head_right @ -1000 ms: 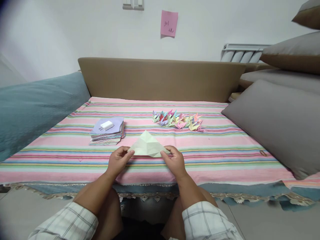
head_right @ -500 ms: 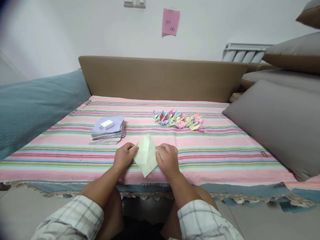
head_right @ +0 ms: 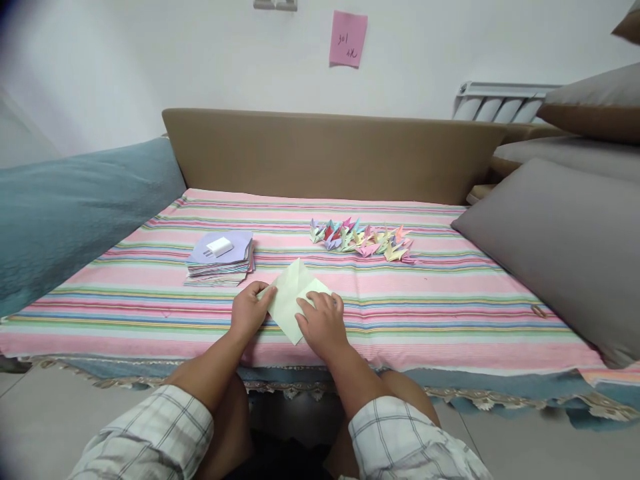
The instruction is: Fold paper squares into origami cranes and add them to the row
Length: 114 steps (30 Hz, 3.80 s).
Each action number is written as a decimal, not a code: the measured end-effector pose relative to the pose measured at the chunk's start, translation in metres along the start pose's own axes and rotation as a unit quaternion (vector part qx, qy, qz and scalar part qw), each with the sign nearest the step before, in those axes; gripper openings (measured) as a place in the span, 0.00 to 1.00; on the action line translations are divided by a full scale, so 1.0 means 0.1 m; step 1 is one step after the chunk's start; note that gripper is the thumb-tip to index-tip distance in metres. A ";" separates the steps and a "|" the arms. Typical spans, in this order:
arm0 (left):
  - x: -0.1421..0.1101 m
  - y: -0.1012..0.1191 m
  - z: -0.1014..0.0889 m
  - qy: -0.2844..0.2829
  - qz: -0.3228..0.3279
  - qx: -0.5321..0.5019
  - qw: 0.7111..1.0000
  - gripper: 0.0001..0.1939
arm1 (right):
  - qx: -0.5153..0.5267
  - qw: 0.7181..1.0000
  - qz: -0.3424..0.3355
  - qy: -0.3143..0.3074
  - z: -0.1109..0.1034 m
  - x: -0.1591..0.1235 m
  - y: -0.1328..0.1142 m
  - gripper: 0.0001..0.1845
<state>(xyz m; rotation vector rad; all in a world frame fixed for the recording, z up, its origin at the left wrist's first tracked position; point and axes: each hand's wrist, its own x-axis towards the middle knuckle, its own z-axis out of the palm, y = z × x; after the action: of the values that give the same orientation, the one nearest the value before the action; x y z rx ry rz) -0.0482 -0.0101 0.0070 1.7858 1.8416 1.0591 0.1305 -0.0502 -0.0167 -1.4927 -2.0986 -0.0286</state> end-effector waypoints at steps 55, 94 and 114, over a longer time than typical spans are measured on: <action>-0.20 -0.14 -0.05 -0.185 0.236 0.087 0.950 0.28 | 0.017 0.998 -0.054 -0.015 0.00 -0.07 -0.01 0.14; -0.19 -0.05 -0.03 -0.147 0.260 0.132 0.945 0.23 | 0.294 0.955 0.031 -0.032 -0.11 -0.06 0.33 0.27; -0.17 -0.13 0.02 -0.163 0.258 0.134 0.943 0.25 | 0.200 0.978 -0.022 -0.056 -0.14 -0.05 0.26 0.23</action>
<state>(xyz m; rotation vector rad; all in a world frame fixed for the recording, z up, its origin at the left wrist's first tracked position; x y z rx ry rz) -0.0538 -0.0244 -0.0080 2.5186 1.3996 0.6227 0.1609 -0.0492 -0.0147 -1.2276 -2.0697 0.4437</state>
